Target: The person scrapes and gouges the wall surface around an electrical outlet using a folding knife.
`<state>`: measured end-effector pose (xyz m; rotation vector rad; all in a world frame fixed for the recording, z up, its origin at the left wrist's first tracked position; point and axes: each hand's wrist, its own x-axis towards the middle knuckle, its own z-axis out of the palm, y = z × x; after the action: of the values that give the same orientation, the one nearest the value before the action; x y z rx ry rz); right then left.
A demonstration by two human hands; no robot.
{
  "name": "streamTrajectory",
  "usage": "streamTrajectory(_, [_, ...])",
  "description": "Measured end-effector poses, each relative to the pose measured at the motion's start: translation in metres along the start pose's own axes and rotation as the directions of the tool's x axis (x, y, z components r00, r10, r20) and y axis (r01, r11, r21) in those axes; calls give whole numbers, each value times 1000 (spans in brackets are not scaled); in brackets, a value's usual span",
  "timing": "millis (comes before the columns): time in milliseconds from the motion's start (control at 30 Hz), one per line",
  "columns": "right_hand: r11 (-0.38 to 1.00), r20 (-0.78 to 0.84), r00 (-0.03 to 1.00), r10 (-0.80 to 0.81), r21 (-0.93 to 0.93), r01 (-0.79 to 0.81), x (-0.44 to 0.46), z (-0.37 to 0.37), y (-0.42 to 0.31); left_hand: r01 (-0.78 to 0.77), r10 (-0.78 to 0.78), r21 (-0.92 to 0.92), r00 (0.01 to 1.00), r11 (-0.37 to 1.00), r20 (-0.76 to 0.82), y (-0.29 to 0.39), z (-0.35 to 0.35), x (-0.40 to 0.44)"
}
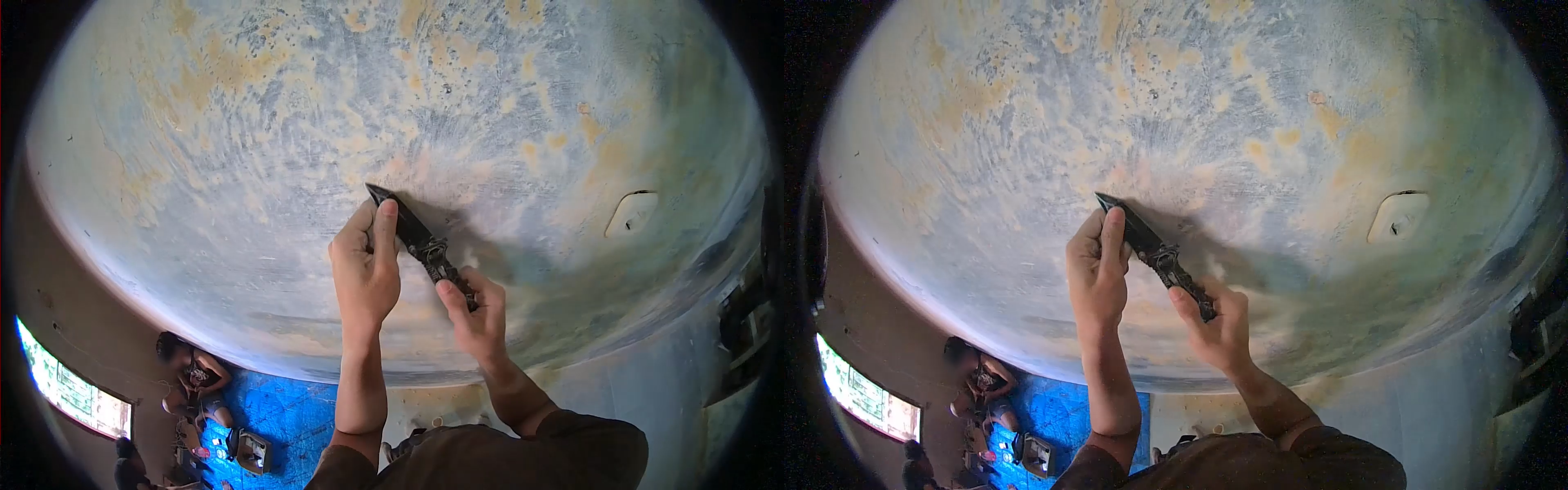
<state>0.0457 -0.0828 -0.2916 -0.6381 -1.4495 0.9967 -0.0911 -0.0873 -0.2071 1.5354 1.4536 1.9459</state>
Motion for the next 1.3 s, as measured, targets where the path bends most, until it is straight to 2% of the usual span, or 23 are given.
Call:
streamTrajectory(133, [998,-9,999,38,43,-37,5,1,-8,-24,25,-27,1000,999,15,11,1,9])
streamTrajectory(300, [1000,-12,1000,9,2,-9,-9,0,12,-47,47,73,999,996,2,-5,2,-5])
streamTrajectory(400, [999,-23,999,24,47,-23,-3,-4,-2,-3,3,-9,1000,1000,16,3,5,-3])
streamTrajectory(500, [999,-36,999,-15,40,17,9,-9,-9,-85,85,17,996,996,-2,11,13,10])
streamTrajectory(600, [999,-46,999,-12,44,14,12,-7,-12,-36,37,-13,998,999,56,19,10,13])
streamTrajectory(800, [995,-48,998,43,90,-39,-4,-5,2,-36,34,76,999,996,29,9,11,-1])
streamTrajectory(1000, [992,-48,999,-1,125,7,13,-14,-14,-57,58,-6,998,998,14,23,20,11])
streamTrajectory(1100, [990,-36,999,31,142,-26,6,-9,-11,-85,86,17,996,996,-18,17,22,7])
streamTrajectory(1200, [997,-22,999,46,65,-44,-4,-10,-10,-48,47,74,999,996,14,11,15,0])
streamTrajectory(1300, [998,-27,999,39,51,-37,2,-15,-13,-63,63,23,998,998,-4,8,19,5])
